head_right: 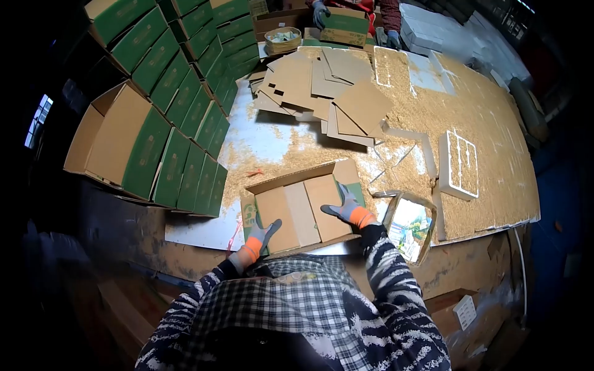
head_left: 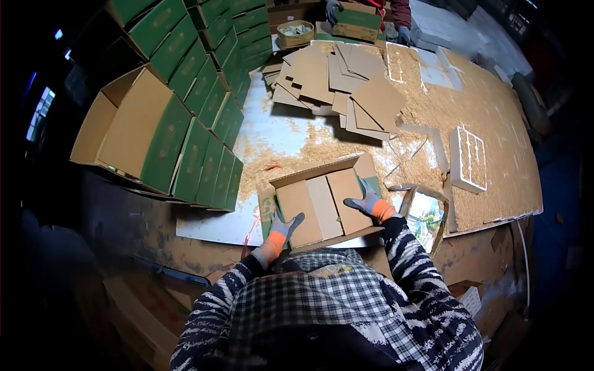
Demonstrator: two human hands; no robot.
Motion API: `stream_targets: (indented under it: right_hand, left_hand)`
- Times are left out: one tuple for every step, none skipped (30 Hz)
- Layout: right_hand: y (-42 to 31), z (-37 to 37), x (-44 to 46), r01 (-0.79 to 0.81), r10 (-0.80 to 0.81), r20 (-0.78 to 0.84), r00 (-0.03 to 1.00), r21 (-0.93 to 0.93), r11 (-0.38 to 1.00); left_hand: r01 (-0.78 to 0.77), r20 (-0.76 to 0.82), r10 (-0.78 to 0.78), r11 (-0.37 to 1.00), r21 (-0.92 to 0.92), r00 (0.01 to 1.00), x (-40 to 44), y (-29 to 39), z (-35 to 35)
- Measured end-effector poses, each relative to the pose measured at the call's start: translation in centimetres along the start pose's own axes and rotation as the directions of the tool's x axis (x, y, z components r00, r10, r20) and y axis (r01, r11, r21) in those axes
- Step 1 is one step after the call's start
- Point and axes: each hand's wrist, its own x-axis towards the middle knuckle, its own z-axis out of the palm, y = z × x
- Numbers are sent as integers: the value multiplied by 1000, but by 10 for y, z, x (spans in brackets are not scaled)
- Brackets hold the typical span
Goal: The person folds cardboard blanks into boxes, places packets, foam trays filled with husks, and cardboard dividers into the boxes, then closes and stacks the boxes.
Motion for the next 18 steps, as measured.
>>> stream_targets:
  right_hand:
    - [2,0,-5,21,-17,-31,999,112,994]
    - [-3,2,-12,44,-32,-54,998,226,973]
    - [-9,6,-17,154,-129,-123,984,218,964]
    - [-27,7,-21,211,-156,-178,972,353,911]
    - [-38,12,-22,215,-118,-246,962,415,884]
    - [-42,12,-17,228,-100,-297,950,434,871]
    - [-47,9,-12,241,-60,-309,949,592,769]
    - [-80,-3,-15,273,-93,-290,952,676,684]
    - [-113,-16,-19,303,-129,-288,949,715,630]
    - [-150,-28,-25,306,-122,-289,949,767,564]
    - [-195,-43,-35,394,-220,-328,919,714,578]
    - [-209,-49,-34,484,-331,-356,874,576,659]
    - [-223,-56,-34,572,-437,-378,816,421,704]
    - [-234,-60,-29,595,-431,-420,799,447,668]
    - [-247,-63,-18,594,-383,-456,803,560,578]
    - [-263,-65,-8,587,-334,-482,810,662,466]
    - [-286,-67,1,584,-317,-492,811,720,374]
    - [-312,-68,6,586,-311,-505,805,759,284]
  left_hand:
    - [-7,-20,7,1000,-7,1000,-2,1,-1]
    - [-10,-39,10,1000,-2,999,-9,5,-5]
    - [-15,-64,16,1000,8,998,-14,10,-12]
    - [84,-42,-83,996,19,996,-10,21,-15]
    - [117,-28,-120,989,-91,992,-9,23,-20]
    - [146,18,-148,943,-299,989,-4,28,-30]
    - [154,71,-137,844,-514,988,2,37,-41]
    - [126,100,-79,735,-666,992,2,57,-51]
    - [69,91,-3,675,-735,996,2,76,-62]
    - [-120,1,159,747,-654,987,-18,131,-75]
    - [-311,-90,315,774,-552,945,-39,185,-88]
    - [-525,-99,534,752,-398,840,-55,229,-105]
    - [-719,-102,721,648,-252,685,-72,272,-123]
    - [-803,-43,815,558,-210,578,-87,300,-155]
    - [-881,-137,881,466,80,454,-98,311,-190]
    - [-860,-185,935,353,369,304,-106,320,-223]
    - [-822,-335,931,299,484,142,-108,332,-245]
    - [-762,-452,891,266,590,-39,-108,345,-266]
